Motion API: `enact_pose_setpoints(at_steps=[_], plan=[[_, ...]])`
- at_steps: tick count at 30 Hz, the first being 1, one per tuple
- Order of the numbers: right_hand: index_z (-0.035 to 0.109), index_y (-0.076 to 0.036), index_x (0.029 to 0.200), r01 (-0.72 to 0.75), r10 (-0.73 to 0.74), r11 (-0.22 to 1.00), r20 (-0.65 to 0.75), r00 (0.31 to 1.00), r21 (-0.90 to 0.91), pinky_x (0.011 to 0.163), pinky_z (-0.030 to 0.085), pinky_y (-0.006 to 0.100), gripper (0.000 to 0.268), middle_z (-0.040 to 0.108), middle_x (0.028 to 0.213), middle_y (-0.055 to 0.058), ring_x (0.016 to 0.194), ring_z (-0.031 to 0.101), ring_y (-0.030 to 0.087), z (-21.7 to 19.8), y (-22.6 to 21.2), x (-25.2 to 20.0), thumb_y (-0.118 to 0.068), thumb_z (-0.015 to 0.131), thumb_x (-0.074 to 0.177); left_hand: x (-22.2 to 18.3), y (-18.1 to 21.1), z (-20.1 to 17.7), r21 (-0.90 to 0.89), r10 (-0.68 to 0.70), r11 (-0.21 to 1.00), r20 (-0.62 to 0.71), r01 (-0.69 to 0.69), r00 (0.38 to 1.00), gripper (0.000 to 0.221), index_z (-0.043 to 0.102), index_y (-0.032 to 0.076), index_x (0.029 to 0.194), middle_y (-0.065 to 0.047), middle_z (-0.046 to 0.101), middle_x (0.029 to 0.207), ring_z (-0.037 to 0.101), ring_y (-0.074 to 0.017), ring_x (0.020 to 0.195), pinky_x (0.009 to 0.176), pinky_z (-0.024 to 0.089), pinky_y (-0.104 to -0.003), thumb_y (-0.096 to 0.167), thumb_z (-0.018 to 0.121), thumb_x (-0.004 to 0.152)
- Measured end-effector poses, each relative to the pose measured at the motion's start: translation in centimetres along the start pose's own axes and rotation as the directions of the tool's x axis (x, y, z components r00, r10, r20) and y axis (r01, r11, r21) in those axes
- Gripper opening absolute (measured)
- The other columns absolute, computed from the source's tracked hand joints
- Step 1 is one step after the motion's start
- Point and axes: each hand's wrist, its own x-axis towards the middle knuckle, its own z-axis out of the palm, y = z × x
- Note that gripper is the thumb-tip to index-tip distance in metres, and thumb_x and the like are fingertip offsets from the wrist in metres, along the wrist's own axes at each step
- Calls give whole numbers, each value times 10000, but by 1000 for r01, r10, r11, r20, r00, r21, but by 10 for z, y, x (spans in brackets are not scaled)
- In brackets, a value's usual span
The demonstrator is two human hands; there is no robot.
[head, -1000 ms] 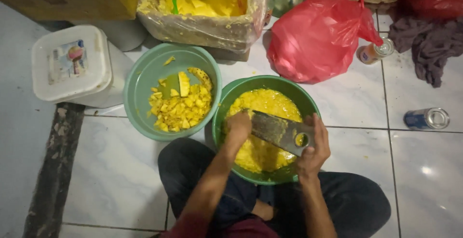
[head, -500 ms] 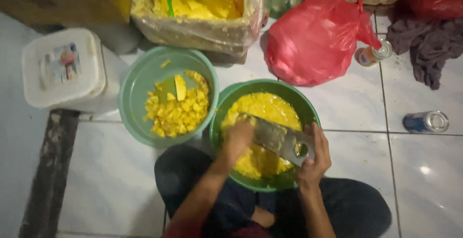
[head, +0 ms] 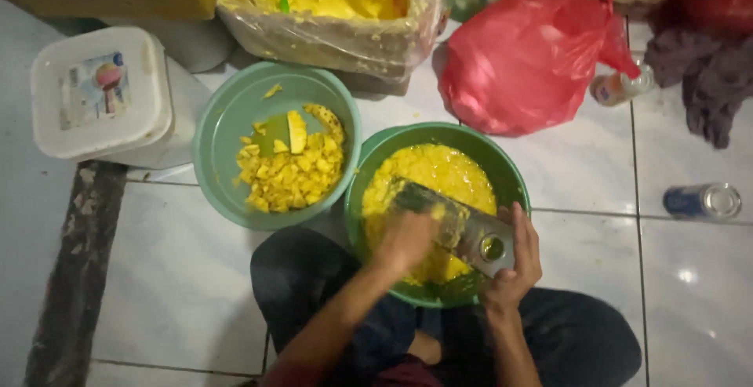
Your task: Grating fresh pineapple chunks into a bowl using a manual metal grater while sitting on the floor.
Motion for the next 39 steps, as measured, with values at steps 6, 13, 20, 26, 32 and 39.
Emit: enact_pose_setpoints(at_steps=[6,13,20,26,32,39], plan=[[569,72,1438,60,-53,996,-118,992,61,973,526,506,1067,611,1334,282,1151,668,406,10,32,4,-785,141,967,28,-13,2,-27,-380,925,-75,379,922,319,780,72,1063,-114,780,968,775,-289,940,709,629,-418,94,468,1003],[561,87,1440,72,-65,996,-122,990,54,934,537,529,1055,623,1282,297,1100,677,437,12,29,18,-776,171,975,10,33,-13,-114,-173,979,-16,170,985,302,798,47,898,-194,766,849,771,-387,881,688,608,-511,88,507,970],[550,45,1467,83,-76,994,-102,992,65,986,507,532,1019,598,1372,272,1165,663,410,8,32,17,-769,183,976,111,-103,77,-51,-467,881,75,471,881,421,627,104,1396,-177,739,1160,725,-366,1059,720,597,-508,145,429,1027],[553,73,1444,83,-75,992,-87,993,91,973,520,543,1074,608,1328,302,1142,666,441,12,23,14,-795,159,949,14,-3,-8,-107,-159,982,-51,153,986,292,750,61,1049,-197,769,878,769,-378,888,663,607,-514,134,474,987],[546,57,1459,79,-73,995,-82,994,64,978,517,564,1043,592,1344,295,1147,656,446,8,33,18,-781,161,971,106,-78,72,87,-339,935,-72,345,938,250,773,54,952,-172,766,839,771,-360,805,491,570,-526,78,524,948],[573,60,1431,70,-64,996,-118,991,51,968,517,548,1027,607,1338,291,1149,660,447,10,31,16,-760,144,987,7,-2,-10,-132,-100,987,-17,96,995,307,763,-19,886,-248,759,838,759,-441,827,721,620,-530,101,507,1005]])
